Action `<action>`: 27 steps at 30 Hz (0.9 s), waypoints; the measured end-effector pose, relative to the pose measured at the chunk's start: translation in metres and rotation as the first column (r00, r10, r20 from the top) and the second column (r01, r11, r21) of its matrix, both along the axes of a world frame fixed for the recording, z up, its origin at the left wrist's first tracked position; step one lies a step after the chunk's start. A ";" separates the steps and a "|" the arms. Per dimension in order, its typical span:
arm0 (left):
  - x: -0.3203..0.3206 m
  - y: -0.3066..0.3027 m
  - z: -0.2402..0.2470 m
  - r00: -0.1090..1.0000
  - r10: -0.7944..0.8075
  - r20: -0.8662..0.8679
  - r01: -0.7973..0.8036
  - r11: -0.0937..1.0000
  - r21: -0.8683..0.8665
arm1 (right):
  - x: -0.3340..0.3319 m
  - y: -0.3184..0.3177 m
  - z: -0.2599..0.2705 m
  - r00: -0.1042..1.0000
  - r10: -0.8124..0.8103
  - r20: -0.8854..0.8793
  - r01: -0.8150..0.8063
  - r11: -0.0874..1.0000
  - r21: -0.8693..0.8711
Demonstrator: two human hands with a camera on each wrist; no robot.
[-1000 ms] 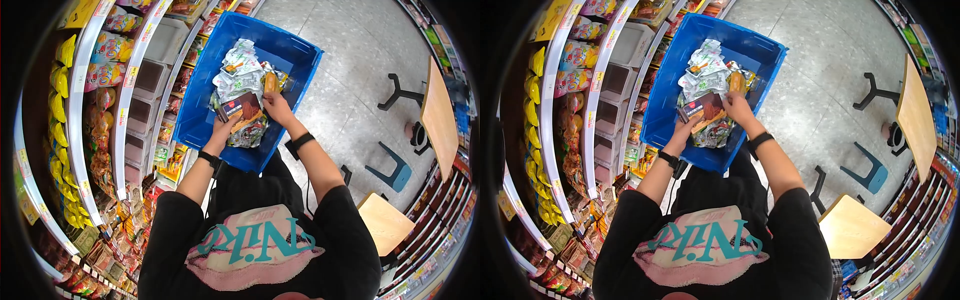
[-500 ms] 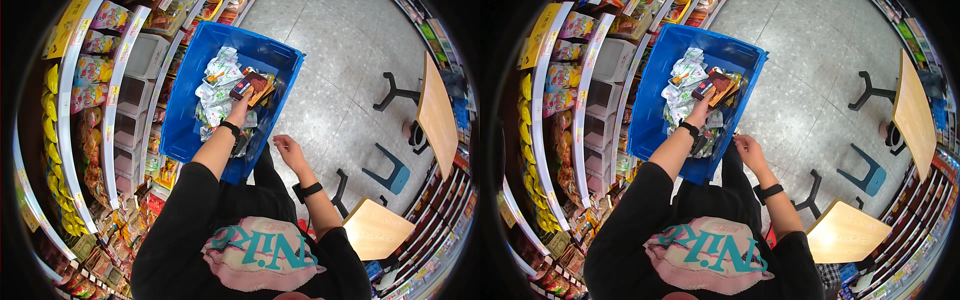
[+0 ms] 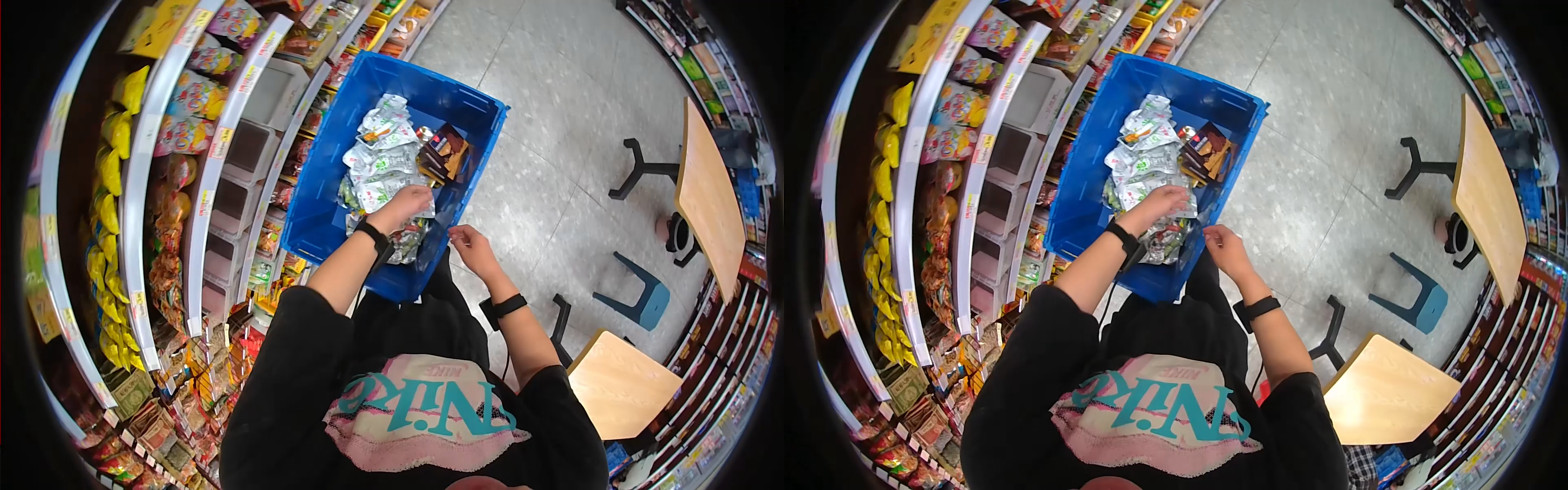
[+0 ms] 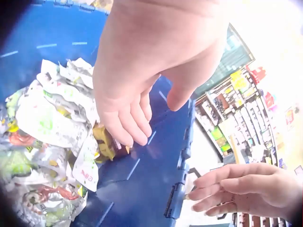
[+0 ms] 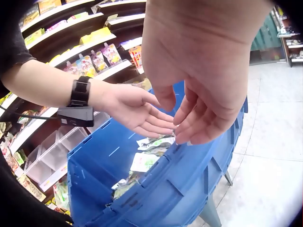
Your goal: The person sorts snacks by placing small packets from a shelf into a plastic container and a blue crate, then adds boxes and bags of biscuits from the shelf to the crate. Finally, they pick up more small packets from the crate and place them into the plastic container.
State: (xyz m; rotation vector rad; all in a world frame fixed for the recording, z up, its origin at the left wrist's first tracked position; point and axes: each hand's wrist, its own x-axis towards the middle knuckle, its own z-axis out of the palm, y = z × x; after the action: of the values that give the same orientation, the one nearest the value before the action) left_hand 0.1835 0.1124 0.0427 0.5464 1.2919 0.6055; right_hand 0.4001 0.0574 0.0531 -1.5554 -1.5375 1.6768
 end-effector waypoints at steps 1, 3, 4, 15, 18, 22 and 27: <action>-0.015 -0.003 0.013 0.992 -0.122 -0.039 0.121 0.993 -0.016 | -0.007 -0.001 0.000 1.000 0.015 0.019 -0.015 1.000 -0.003; -0.045 -0.018 0.042 0.996 -0.080 -0.033 0.082 0.994 0.070 | -0.023 -0.003 0.003 0.998 0.042 0.037 -0.042 0.999 0.016; -0.059 -0.026 0.062 0.999 -0.043 -0.019 0.045 0.989 0.139 | -0.031 -0.006 0.006 0.994 0.075 0.079 -0.078 0.996 0.035; -0.261 -0.141 0.290 0.848 0.481 -0.223 -0.137 0.605 0.784 | -0.137 -0.036 0.047 0.920 0.387 0.058 -0.391 0.916 0.089; -0.284 -0.175 0.345 0.745 0.639 -0.192 -0.129 0.421 0.898 | -0.159 -0.036 0.060 0.894 0.440 0.086 -0.447 0.888 0.106; -0.301 -0.211 0.402 0.500 0.837 -0.223 0.046 0.231 0.972 | -0.185 -0.037 0.078 0.850 0.521 0.074 -0.526 0.832 0.176; -0.320 -0.226 0.436 0.363 0.913 -0.185 0.217 0.110 0.970 | -0.210 -0.042 0.100 0.841 0.507 0.188 -0.530 0.842 0.102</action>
State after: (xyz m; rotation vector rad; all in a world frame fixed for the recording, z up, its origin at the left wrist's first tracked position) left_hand -0.1368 -0.1133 0.4792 1.7526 1.9772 2.0282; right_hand 0.1901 0.0151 0.1534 -1.2805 -2.2747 1.6715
